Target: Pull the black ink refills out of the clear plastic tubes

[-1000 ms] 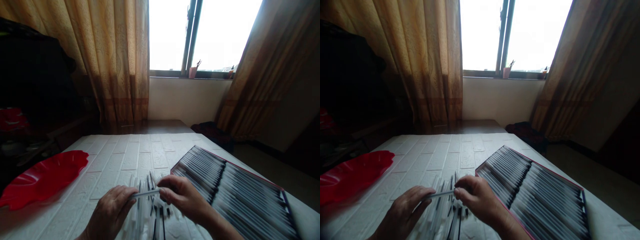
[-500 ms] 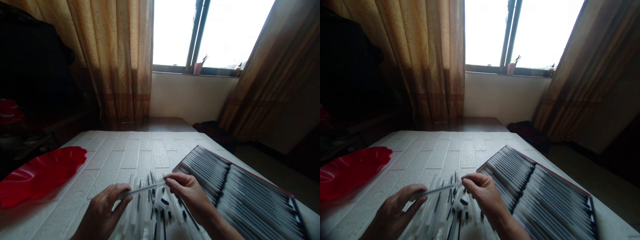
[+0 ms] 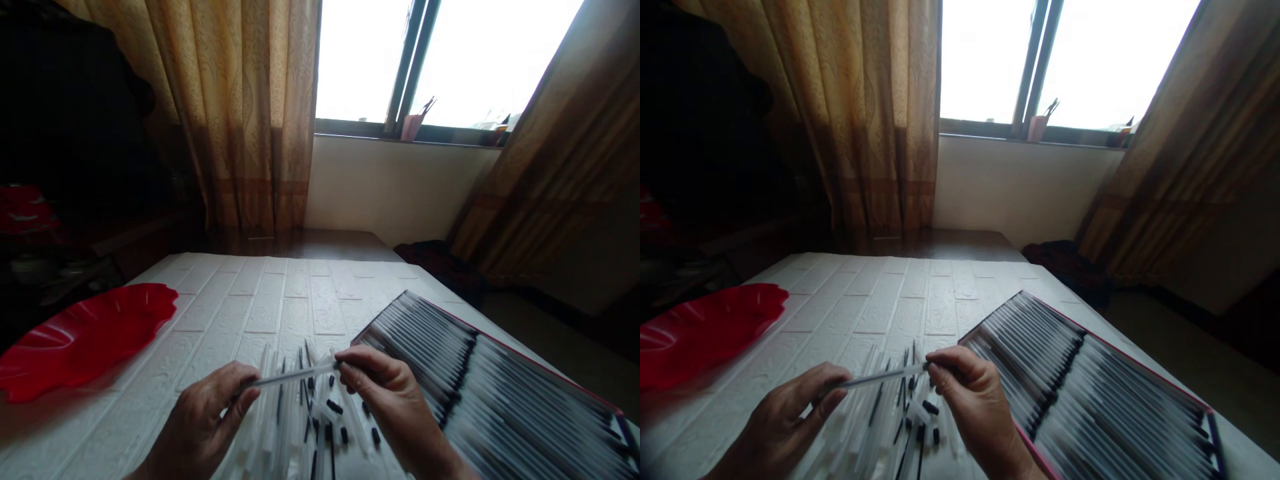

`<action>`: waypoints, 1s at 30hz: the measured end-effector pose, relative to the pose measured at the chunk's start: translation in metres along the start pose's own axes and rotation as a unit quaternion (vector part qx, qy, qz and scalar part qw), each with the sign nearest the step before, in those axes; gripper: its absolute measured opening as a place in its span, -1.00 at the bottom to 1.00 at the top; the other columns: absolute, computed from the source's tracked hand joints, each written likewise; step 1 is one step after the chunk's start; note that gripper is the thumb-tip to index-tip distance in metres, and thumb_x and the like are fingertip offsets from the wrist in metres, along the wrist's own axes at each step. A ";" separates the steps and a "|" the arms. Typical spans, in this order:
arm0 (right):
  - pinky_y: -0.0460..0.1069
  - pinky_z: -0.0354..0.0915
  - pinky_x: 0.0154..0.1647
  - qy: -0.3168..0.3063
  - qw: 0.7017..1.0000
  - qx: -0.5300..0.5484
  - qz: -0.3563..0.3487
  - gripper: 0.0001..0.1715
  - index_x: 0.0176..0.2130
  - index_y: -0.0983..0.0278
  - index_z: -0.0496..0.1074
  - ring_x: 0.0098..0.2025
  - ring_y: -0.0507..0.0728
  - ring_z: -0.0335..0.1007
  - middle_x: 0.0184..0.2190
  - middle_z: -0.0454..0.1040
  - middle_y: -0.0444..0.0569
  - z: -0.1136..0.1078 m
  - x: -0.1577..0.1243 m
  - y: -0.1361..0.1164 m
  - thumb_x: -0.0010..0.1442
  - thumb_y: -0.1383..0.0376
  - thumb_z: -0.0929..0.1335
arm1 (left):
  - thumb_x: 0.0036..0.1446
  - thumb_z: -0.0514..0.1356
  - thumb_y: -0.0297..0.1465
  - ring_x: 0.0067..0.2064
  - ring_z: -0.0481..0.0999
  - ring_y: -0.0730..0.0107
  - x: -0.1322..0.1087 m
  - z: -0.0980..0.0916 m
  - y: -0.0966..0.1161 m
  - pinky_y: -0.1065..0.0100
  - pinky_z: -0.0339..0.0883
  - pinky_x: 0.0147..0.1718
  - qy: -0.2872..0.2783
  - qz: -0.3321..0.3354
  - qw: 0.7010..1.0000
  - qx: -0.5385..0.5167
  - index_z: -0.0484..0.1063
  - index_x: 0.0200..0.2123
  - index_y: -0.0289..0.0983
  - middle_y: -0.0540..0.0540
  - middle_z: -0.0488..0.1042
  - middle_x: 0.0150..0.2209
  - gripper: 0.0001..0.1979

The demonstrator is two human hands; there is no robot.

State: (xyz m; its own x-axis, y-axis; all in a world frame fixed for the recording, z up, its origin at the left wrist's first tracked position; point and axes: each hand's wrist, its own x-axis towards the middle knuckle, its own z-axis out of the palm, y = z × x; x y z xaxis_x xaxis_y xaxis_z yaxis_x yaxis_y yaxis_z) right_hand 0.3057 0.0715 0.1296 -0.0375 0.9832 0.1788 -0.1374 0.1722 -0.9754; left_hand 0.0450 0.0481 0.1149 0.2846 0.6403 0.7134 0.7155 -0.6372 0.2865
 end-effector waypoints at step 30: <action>-0.03 0.38 -0.33 -0.012 0.999 -0.037 -0.026 -0.91 -0.38 0.19 0.68 -0.38 0.12 0.46 -0.46 0.58 -0.05 0.006 -0.005 -0.002 0.05 0.23 0.54 | 0.41 0.11 -0.18 -0.41 0.60 0.52 -0.009 0.001 -0.004 0.64 0.42 -0.39 -0.052 -0.092 0.988 -0.108 0.48 -0.18 -0.07 0.12 0.54 -0.39 -0.81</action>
State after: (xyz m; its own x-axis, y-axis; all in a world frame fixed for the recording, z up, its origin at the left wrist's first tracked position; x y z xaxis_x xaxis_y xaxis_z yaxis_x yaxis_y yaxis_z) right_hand 0.3006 0.0664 0.1314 -0.0558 0.9714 0.2309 -0.0668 0.2271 -0.9716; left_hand 0.0407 0.0454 0.1070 0.2341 0.7880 0.5695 0.6117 -0.5747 0.5437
